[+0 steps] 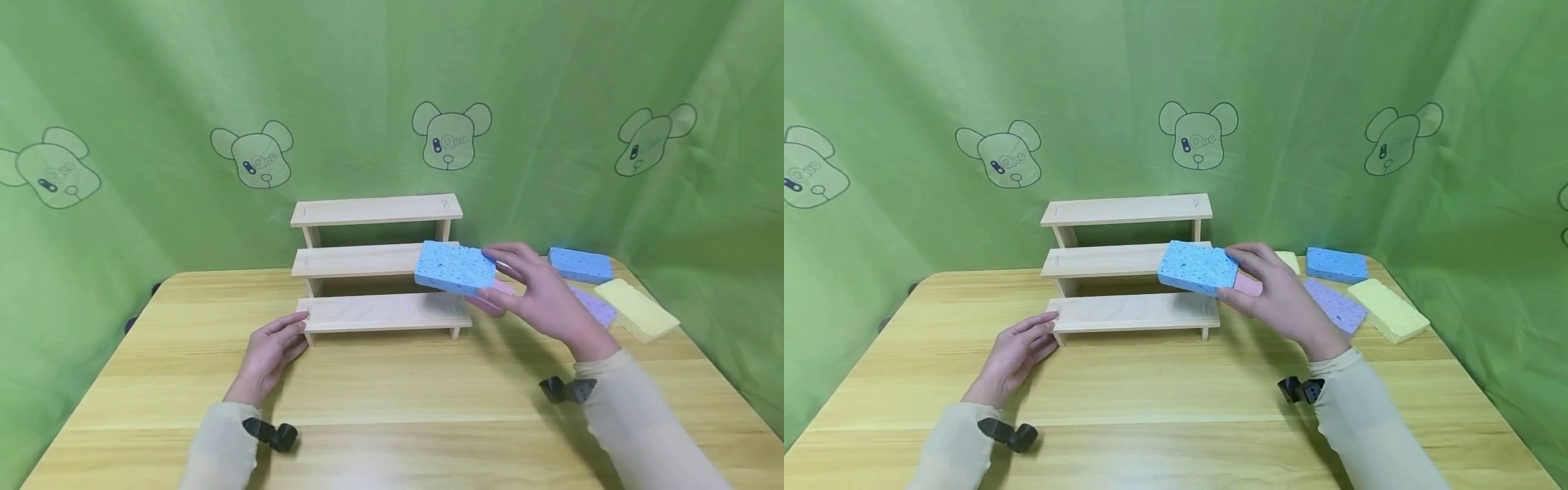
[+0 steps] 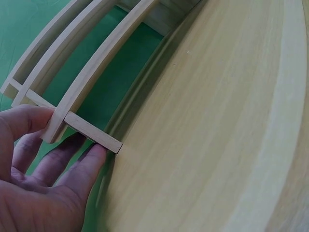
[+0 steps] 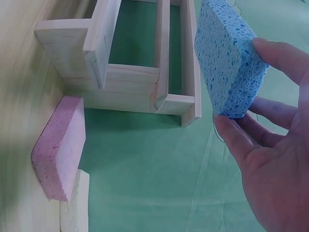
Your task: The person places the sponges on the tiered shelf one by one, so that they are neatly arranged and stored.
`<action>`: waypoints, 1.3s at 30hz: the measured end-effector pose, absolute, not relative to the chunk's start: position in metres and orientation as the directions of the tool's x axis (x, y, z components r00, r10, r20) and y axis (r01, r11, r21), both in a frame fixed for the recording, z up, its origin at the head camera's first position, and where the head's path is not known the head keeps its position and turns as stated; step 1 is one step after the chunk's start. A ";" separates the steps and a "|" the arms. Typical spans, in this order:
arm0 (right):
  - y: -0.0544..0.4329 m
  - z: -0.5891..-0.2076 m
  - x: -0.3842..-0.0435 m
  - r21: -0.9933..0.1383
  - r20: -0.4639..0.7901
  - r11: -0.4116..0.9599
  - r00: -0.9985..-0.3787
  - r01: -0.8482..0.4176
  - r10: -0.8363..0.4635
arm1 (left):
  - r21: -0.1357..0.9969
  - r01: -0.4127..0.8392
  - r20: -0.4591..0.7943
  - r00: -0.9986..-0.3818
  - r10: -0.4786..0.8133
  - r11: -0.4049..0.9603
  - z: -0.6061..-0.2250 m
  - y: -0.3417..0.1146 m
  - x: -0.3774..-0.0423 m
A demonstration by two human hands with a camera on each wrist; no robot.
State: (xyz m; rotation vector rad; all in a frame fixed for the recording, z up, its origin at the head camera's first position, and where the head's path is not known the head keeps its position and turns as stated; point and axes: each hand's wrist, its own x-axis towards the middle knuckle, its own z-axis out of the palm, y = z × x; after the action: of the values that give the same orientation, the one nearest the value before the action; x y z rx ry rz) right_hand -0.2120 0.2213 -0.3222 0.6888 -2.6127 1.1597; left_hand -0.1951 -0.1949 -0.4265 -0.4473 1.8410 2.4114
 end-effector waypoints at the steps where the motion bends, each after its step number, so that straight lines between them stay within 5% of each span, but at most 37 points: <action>1: 0.220 -0.321 -0.213 -0.653 0.360 0.575 -0.869 -0.494 -0.339 | 0.932 -0.233 -0.273 -0.955 -0.115 -0.278 -0.426 -0.195 -0.195; 39: 0.182 -0.316 -0.259 -0.758 0.407 0.359 -0.824 -0.545 -0.394 | 0.934 -0.236 -0.272 -0.956 -0.107 -0.268 -0.427 -0.196 -0.194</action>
State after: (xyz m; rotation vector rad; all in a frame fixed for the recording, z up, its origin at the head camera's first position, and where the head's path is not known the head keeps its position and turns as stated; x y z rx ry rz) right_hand -0.2592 0.1816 -0.3163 0.8567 -2.4581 1.4637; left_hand -0.1936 -0.1956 -0.4266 -0.4349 1.8483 2.3984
